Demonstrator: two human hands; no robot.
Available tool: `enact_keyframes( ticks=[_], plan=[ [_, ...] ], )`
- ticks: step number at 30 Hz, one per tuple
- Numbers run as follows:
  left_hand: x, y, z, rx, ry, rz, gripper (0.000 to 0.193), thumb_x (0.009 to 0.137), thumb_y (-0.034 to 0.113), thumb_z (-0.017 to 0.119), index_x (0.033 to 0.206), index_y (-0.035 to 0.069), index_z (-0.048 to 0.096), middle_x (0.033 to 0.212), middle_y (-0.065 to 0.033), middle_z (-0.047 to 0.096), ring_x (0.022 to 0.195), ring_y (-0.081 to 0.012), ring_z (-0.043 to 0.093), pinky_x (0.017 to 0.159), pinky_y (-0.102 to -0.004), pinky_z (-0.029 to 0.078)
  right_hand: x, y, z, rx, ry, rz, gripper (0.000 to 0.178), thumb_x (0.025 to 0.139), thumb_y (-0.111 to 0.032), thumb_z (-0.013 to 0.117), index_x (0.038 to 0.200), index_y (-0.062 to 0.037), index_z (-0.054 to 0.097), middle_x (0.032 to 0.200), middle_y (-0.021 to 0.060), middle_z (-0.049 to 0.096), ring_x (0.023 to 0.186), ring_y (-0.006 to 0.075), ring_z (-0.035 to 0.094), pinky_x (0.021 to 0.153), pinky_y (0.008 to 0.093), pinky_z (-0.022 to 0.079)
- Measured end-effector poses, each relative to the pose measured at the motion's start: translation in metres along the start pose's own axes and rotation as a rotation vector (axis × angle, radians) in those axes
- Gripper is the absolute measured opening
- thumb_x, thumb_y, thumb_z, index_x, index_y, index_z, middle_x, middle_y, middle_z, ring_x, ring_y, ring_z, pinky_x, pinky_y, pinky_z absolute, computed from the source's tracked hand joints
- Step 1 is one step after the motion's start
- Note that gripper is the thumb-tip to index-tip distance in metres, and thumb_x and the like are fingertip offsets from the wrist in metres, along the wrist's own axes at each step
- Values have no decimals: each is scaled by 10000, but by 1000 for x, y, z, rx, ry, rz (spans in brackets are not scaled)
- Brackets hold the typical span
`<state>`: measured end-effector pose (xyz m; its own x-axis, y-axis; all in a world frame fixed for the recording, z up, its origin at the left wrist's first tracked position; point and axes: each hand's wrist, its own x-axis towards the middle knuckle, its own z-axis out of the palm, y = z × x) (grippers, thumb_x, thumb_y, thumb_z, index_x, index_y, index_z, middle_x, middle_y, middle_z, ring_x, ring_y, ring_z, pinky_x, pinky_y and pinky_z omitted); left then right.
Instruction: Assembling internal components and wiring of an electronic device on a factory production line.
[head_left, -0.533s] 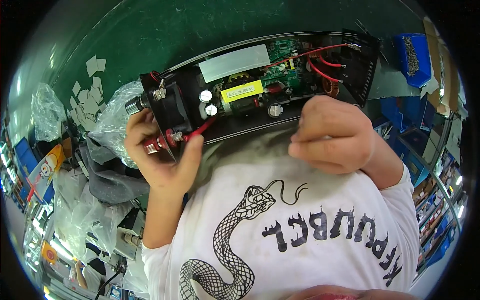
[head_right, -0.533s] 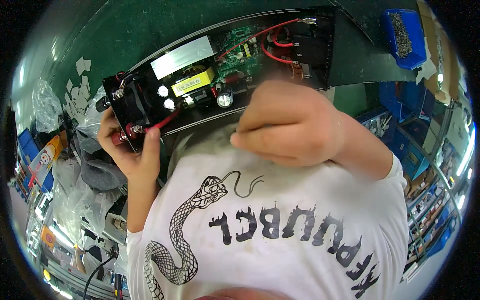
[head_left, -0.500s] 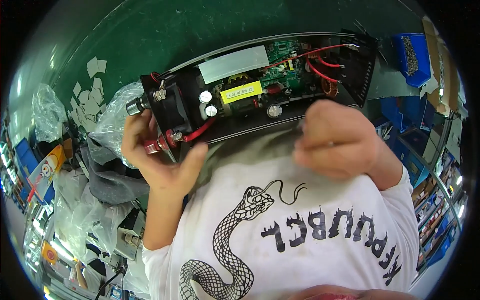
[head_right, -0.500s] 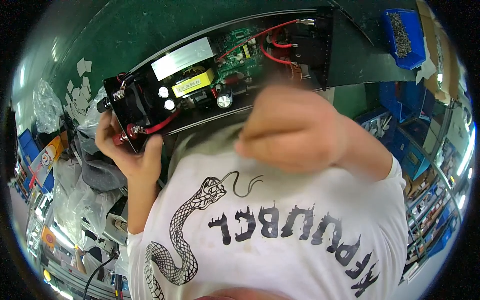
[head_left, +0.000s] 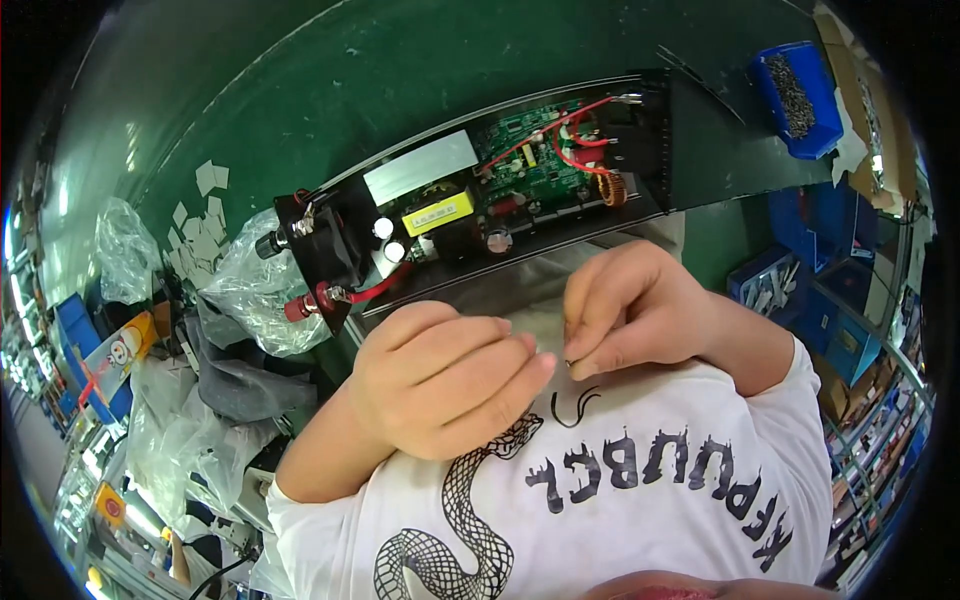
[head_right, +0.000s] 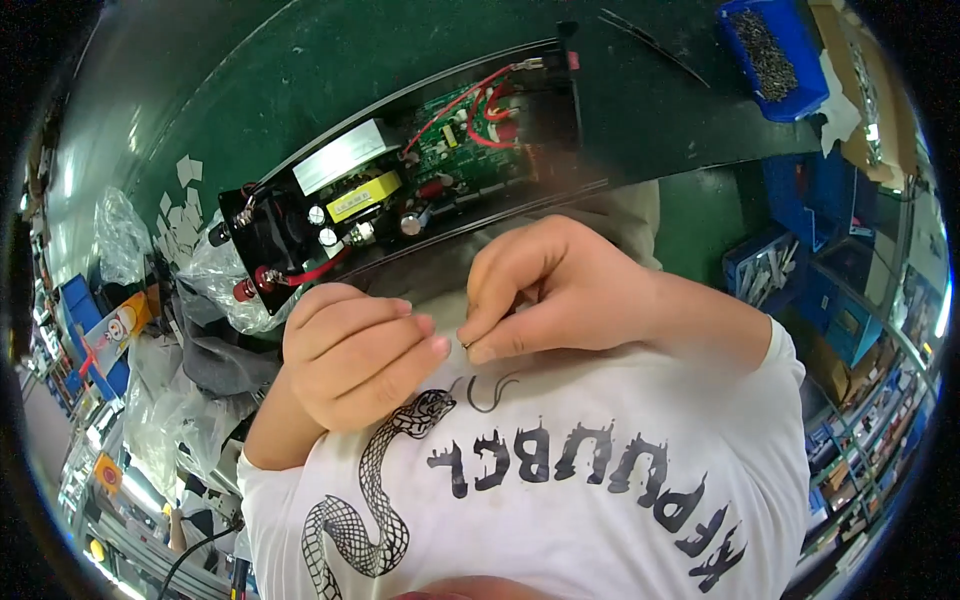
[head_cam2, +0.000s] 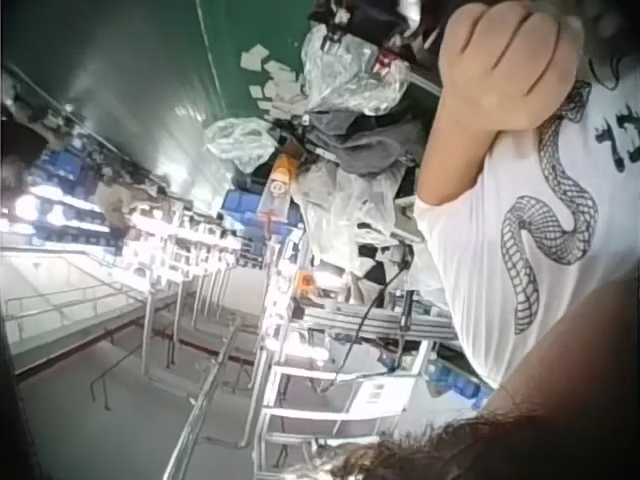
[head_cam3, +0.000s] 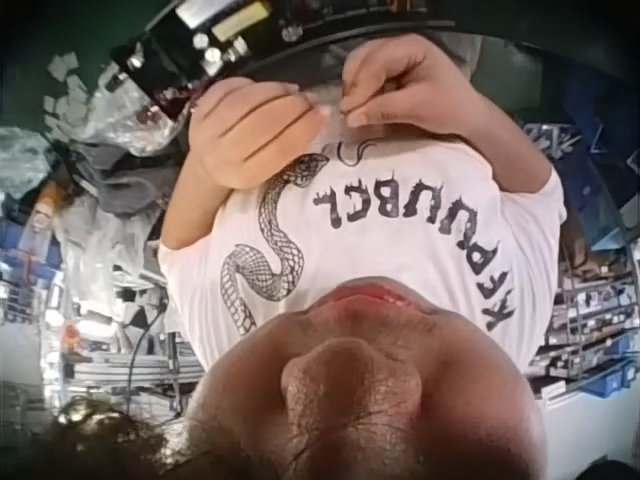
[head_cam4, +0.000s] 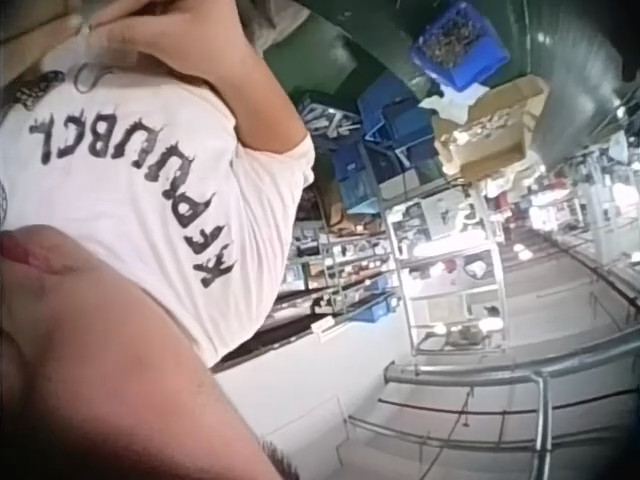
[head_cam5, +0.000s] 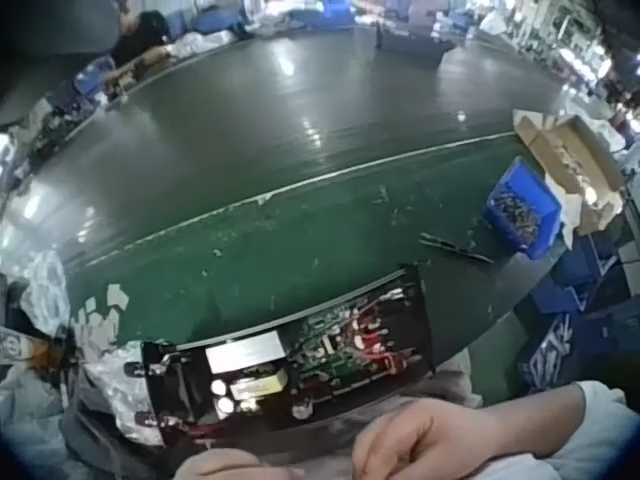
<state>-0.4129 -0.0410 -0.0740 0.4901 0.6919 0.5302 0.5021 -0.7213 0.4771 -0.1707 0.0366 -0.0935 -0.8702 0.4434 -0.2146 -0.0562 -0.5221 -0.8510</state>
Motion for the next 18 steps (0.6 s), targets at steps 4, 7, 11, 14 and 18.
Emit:
enact_keyframes(
  ticks=[4,7,11,14,18],
  plan=[
    [7,0,13,29,16,32,252,690,131,717,937,85,734,935,-5,694,839,-164,657,674,-286,479,-4,2,0,103,2,140,186,718,59,868,869,-19,793,859,110,709,751,157,637,634,272,467],
    [12,2,19,86,49,71,259,686,120,726,941,77,735,931,-11,697,825,-167,659,667,-285,485,-10,6,-2,142,30,107,195,714,48,876,876,-23,795,850,104,701,768,152,631,651,271,463],
    [14,7,22,72,79,84,266,684,125,705,939,61,749,925,-28,712,776,-177,656,618,-288,480,-14,6,-4,35,39,108,206,718,36,878,898,-26,800,826,88,685,760,152,610,647,278,450],
    [12,12,24,146,100,134,300,701,152,686,977,68,768,944,-31,726,778,-173,650,614,-278,474,-17,5,-2,38,37,137,199,722,31,878,897,-22,798,807,71,671,752,142,592,643,278,441],
    [13,20,29,190,68,137,301,700,157,688,975,70,777,922,-15,717,778,-162,626,618,-273,462,-22,6,1,78,69,183,176,736,19,872,889,-17,794,796,46,665,753,122,581,634,268,434]
  ],
)
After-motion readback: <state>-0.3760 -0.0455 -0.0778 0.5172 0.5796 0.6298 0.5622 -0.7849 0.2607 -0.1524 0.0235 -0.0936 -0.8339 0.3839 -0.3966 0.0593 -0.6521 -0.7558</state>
